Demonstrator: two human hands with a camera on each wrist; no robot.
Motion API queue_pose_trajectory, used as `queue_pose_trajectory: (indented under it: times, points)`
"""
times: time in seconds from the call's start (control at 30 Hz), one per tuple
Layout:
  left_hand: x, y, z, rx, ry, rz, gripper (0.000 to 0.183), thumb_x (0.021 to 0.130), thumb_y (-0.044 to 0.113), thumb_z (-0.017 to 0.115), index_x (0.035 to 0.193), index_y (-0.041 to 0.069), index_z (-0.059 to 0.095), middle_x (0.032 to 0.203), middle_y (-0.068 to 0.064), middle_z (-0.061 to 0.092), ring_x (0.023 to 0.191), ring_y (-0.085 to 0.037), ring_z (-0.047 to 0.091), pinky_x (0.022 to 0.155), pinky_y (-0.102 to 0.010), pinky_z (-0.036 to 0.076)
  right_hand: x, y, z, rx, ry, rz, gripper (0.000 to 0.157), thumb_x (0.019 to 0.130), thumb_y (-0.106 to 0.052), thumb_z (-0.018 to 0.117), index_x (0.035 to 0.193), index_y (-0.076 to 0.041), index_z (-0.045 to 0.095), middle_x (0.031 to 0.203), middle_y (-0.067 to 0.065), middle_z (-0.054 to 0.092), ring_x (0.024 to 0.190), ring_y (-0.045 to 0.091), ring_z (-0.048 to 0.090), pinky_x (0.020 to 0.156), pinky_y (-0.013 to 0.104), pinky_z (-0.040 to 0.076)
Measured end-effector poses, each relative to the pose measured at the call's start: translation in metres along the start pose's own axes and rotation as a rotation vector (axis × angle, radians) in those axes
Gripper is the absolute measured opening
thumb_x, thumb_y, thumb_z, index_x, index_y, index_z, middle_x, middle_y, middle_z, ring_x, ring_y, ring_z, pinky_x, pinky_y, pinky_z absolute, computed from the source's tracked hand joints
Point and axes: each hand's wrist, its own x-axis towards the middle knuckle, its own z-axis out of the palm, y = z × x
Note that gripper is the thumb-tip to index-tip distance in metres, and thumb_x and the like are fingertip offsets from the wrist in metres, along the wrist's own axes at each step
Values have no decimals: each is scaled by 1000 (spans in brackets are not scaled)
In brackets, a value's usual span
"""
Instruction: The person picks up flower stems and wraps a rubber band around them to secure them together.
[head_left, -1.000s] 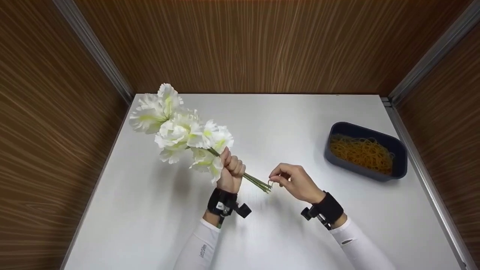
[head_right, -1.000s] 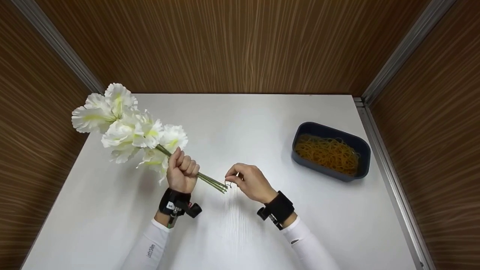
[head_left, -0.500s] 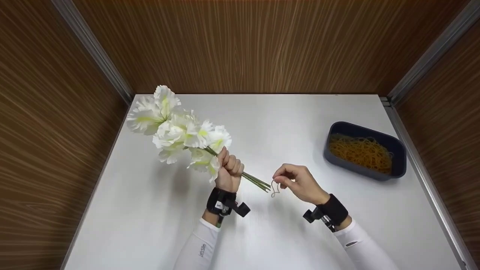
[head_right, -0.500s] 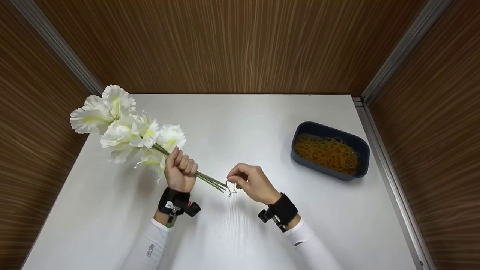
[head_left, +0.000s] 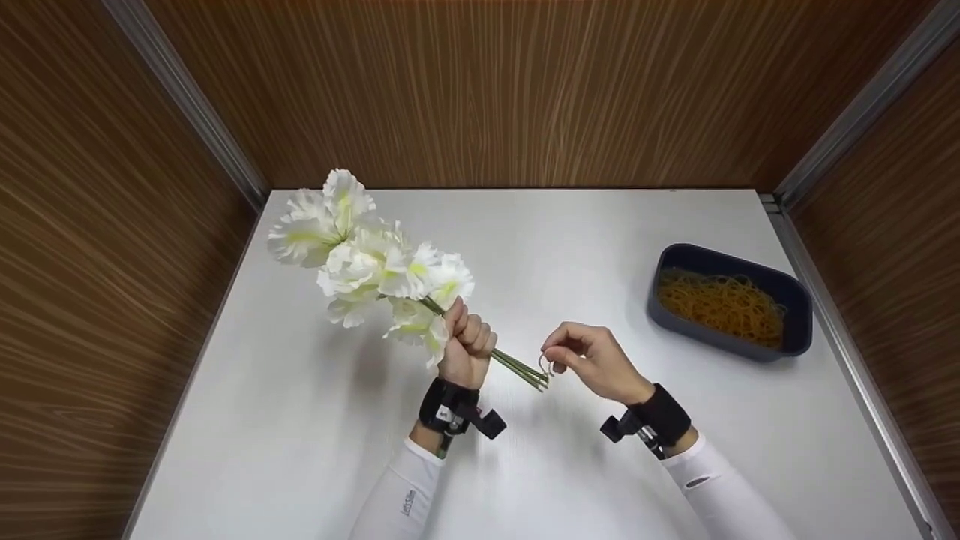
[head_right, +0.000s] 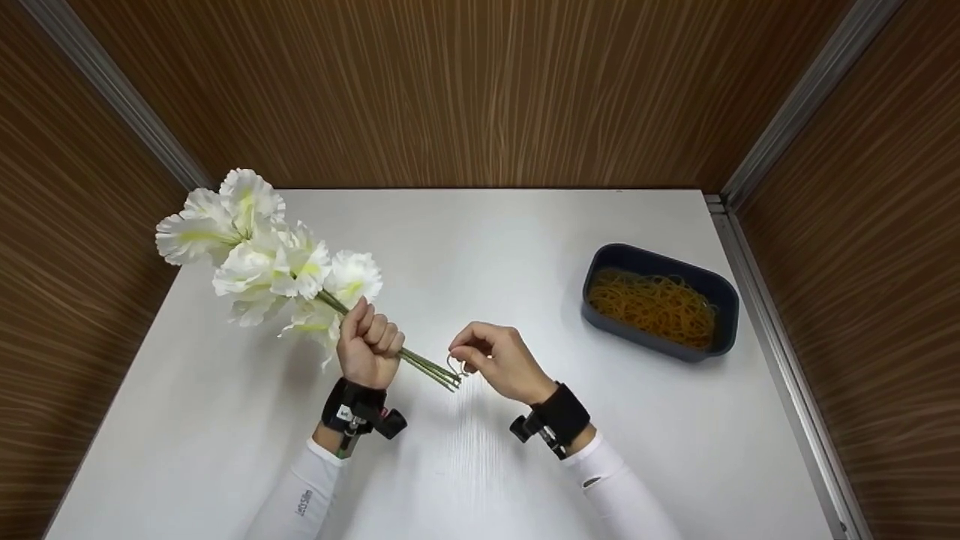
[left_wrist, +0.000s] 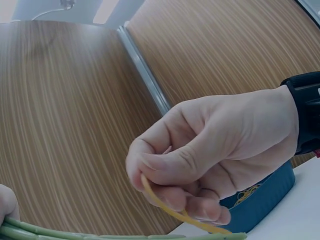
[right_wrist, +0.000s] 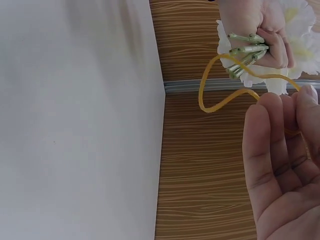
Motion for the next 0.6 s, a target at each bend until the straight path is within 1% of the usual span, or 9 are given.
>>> queue_pose_trajectory:
  times: [0.1,0.2,0.37,0.47,0.53,0.6]
  points:
    - [-2,2,4,1,13,-13,60,107,34,53,69,16,10,59,5,7,51,-9,3,52,-25,-2,4,-6,2,12,2,3,10,98,-4,70,97,6,70,83,22,69,68,3,65,66,21,57]
    - [-3,-1,5,7,22,-27,60,107,34,53,69,16,10,59,6,7,51,-9,3,52,-25,-2,7,-8,2,25,6,5,10,98,-4,70,98,6,69,84,25,68,69,4,66,66,21,58]
    - [-4,-4,5,11,26,-46,59,108,33,50,69,16,10,59,6,8,51,-9,3,52,-25,-2,11,-8,3,39,9,4,13,98,-7,70,98,6,69,83,25,67,69,3,65,67,21,58]
    - [-5,-5,4,3,15,-51,60,107,33,52,69,16,10,58,6,7,50,-9,2,51,-25,-2,14,-8,3,51,11,-8,14,98,-6,70,98,7,68,83,25,67,69,3,66,67,21,57]
    - [-5,-5,5,-1,14,-55,62,105,35,56,69,16,10,58,6,7,49,-9,3,51,-25,-2,16,-8,3,59,12,-12,12,98,-5,69,97,7,68,83,25,67,69,3,65,66,21,57]
    - [-5,-4,5,-2,11,-52,62,105,36,57,70,16,10,58,6,7,49,-9,3,50,-25,-2,19,-9,4,65,15,-12,10,97,-3,69,97,7,68,83,24,67,69,4,65,67,20,57]
